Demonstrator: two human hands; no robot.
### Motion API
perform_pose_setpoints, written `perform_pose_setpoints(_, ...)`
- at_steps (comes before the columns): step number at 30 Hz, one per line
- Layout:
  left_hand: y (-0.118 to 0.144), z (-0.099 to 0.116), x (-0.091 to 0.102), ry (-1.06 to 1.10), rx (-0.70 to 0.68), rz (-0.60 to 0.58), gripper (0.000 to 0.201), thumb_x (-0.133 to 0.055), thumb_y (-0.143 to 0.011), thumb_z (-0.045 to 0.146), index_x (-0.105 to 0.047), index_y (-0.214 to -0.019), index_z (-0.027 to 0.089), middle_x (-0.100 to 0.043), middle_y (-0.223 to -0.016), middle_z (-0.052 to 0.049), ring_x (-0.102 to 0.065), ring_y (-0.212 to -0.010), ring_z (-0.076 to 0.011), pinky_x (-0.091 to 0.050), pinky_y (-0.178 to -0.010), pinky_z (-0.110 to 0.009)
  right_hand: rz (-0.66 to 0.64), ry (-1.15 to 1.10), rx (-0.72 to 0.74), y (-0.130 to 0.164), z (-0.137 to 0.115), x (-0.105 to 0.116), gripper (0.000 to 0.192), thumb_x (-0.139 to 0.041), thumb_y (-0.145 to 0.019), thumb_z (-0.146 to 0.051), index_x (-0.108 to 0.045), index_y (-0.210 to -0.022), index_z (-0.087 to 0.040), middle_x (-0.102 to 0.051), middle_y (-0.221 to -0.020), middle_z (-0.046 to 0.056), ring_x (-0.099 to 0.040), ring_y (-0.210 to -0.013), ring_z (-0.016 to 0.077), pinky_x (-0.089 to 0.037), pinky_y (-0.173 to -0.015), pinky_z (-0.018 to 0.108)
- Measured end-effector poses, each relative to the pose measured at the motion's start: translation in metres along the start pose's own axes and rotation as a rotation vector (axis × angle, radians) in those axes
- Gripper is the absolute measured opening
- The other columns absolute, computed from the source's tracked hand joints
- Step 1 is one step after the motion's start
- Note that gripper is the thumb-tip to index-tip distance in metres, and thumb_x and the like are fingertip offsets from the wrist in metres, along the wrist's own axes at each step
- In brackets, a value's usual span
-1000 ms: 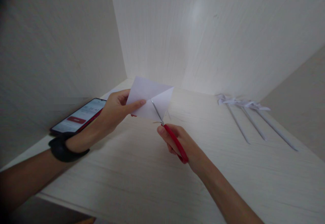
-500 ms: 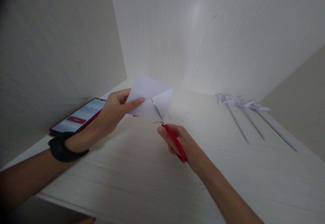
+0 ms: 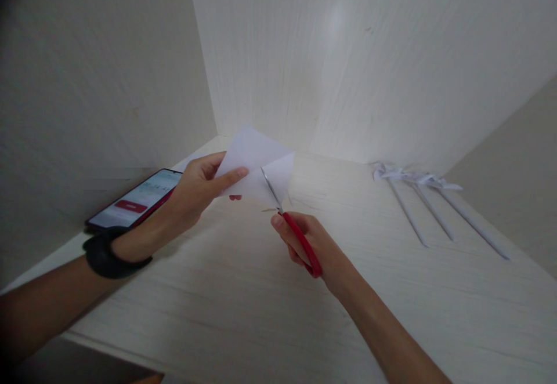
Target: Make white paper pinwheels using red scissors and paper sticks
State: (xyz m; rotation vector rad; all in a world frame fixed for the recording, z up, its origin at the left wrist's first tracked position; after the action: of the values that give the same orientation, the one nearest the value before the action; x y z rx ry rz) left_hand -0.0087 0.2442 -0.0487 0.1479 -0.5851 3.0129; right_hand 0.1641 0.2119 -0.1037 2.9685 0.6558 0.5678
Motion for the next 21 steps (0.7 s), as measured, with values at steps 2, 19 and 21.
perform_pose_setpoints(2, 0.0, -0.001, 0.0, 0.001, 0.015, -0.007, 0.027, -0.066, -0.078, 0.039, -0.064, -0.079, 0.012, -0.065, -0.073, -0.003, -0.058, -0.061, -0.0119, -0.048, -0.05, -0.02, -0.001, 0.001, 0.0, 0.0, -0.001, 0.0, 0.057, -0.045, -0.078, -0.075, -0.037, -0.059, -0.022, -0.039, -0.047, -0.004, -0.034, -0.043, 0.0086, -0.025, -0.044, 0.024)
perform_pose_setpoints(19, -0.002, -0.012, 0.002, -0.034, 0.071, -0.006, 0.032, -0.07, -0.074, 0.037, -0.071, -0.095, 0.013, -0.073, -0.091, -0.007, -0.065, -0.074, -0.0182, -0.05, -0.058, -0.025, -0.056, -0.001, 0.081, 0.003, -0.006, 0.0, 0.06, -0.039, -0.081, -0.077, -0.038, -0.058, -0.022, -0.04, -0.05, -0.003, -0.035, -0.046, 0.0095, -0.027, -0.047, 0.026)
perform_pose_setpoints(21, -0.002, -0.01, 0.002, -0.068, 0.055, -0.004, 0.032, -0.07, -0.073, 0.039, -0.071, -0.092, 0.013, -0.072, -0.089, -0.006, -0.064, -0.074, -0.0179, -0.048, -0.058, -0.024, -0.066, -0.002, 0.087, 0.003, -0.007, 0.0, 0.06, -0.039, -0.082, -0.076, -0.037, -0.057, -0.021, -0.039, -0.05, -0.003, -0.034, -0.046, 0.0093, -0.026, -0.048, 0.027)
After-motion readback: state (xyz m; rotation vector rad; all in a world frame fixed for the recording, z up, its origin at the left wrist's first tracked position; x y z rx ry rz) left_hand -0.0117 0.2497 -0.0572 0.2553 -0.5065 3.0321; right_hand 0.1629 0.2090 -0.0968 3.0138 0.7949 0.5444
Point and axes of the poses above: each hand's wrist, its own y-axis away from the middle knuckle, its own x-axis out of the back of the hand, z = x × y, the point moved 6 cm from there along -y, towards the middle knuckle
